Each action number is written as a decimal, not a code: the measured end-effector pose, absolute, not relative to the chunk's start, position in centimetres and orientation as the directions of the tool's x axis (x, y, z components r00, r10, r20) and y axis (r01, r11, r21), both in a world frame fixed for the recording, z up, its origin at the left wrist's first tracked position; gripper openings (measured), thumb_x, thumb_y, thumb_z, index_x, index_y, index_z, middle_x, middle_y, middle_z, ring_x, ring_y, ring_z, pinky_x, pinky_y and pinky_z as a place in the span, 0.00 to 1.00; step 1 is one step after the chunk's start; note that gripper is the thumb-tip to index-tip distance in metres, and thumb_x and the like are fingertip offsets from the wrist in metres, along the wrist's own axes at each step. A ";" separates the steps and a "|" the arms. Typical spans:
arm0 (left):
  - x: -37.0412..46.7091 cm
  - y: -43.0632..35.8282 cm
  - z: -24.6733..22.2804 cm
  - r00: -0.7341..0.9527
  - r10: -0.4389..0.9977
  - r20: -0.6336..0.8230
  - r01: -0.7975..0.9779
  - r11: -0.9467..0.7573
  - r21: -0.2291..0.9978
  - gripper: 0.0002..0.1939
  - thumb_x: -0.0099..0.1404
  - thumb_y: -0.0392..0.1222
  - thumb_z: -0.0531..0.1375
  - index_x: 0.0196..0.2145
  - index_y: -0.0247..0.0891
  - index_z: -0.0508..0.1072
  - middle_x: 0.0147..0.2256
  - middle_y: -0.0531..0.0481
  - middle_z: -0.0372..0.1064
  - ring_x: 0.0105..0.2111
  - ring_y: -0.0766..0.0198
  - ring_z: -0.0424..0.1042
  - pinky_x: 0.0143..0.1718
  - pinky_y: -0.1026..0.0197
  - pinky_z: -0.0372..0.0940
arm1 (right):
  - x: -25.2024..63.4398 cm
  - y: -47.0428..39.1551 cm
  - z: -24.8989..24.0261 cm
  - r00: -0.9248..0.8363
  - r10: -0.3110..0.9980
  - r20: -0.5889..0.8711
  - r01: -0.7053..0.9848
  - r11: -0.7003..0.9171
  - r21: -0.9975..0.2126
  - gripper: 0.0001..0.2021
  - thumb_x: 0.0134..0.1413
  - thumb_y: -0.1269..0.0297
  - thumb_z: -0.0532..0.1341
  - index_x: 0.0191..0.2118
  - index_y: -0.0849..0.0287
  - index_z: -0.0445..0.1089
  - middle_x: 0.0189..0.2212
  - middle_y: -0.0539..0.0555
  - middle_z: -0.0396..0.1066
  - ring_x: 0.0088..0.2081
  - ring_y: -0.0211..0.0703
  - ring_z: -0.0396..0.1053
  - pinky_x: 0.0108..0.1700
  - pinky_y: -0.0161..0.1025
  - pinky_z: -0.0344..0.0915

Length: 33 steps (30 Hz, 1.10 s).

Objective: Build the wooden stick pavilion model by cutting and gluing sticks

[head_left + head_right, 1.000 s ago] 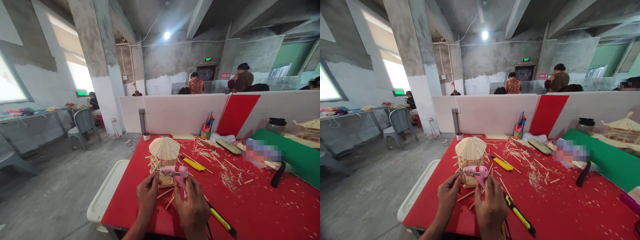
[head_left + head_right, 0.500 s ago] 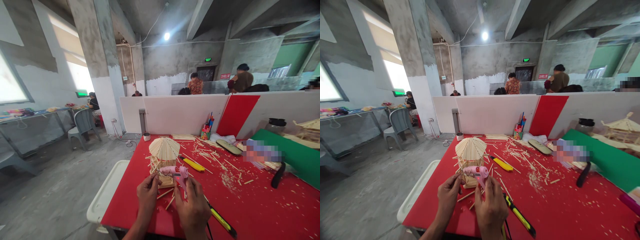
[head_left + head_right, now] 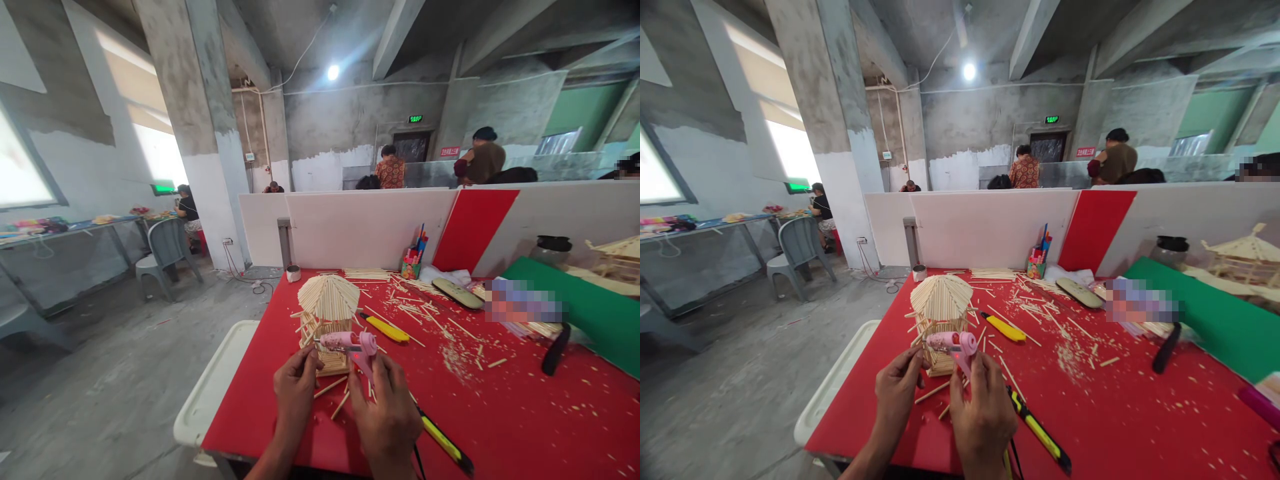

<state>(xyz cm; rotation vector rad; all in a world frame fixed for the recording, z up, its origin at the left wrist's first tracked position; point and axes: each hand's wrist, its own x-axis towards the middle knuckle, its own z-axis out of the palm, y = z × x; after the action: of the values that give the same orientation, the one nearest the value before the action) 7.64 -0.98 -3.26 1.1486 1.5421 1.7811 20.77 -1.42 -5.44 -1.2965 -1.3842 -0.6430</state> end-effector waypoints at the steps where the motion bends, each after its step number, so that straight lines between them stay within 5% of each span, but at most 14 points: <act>1: 7.6 -1.0 -3.3 -0.508 0.819 0.267 0.148 -0.223 0.964 0.16 0.51 0.52 0.63 0.26 0.35 0.80 0.18 0.51 0.71 0.13 0.68 0.63 0.15 0.67 0.61 | 20.8 -1.4 -5.5 0.175 0.343 0.923 0.928 0.256 -0.272 0.15 0.61 0.57 0.55 0.45 0.63 0.68 0.37 0.59 0.73 0.36 0.44 0.72 0.35 0.36 0.65; 17: 7.6 -1.2 -3.3 -0.513 0.822 0.247 0.150 -0.197 0.969 0.15 0.51 0.51 0.63 0.22 0.35 0.79 0.18 0.51 0.72 0.13 0.69 0.63 0.14 0.68 0.60 | 21.1 -1.4 -5.6 0.172 0.353 0.920 0.932 0.245 -0.268 0.15 0.60 0.57 0.56 0.45 0.64 0.67 0.38 0.59 0.73 0.37 0.44 0.72 0.36 0.35 0.66; 25: 7.5 -1.6 -3.5 -0.519 0.833 0.192 0.093 -0.169 0.981 0.18 0.50 0.52 0.64 0.31 0.34 0.80 0.19 0.52 0.73 0.12 0.67 0.64 0.15 0.65 0.62 | 21.2 -1.5 -5.7 0.179 0.369 0.912 0.928 0.244 -0.280 0.15 0.61 0.57 0.56 0.47 0.62 0.66 0.39 0.60 0.73 0.38 0.45 0.72 0.36 0.36 0.66; 33: 7.3 -2.9 -3.8 -0.450 0.859 0.244 0.232 -0.152 0.961 0.15 0.51 0.52 0.64 0.20 0.38 0.71 0.13 0.58 0.60 0.14 0.69 0.60 0.16 0.68 0.57 | 23.2 -2.1 -4.9 0.307 0.428 0.850 0.895 0.175 -0.411 0.16 0.58 0.56 0.59 0.46 0.62 0.67 0.39 0.59 0.72 0.38 0.44 0.72 0.36 0.35 0.64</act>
<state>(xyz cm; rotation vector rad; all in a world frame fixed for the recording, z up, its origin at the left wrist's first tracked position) 7.31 -2.87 -3.77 1.2367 1.6200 1.6440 23.24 -2.05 -4.92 -1.4391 -1.3018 -0.5172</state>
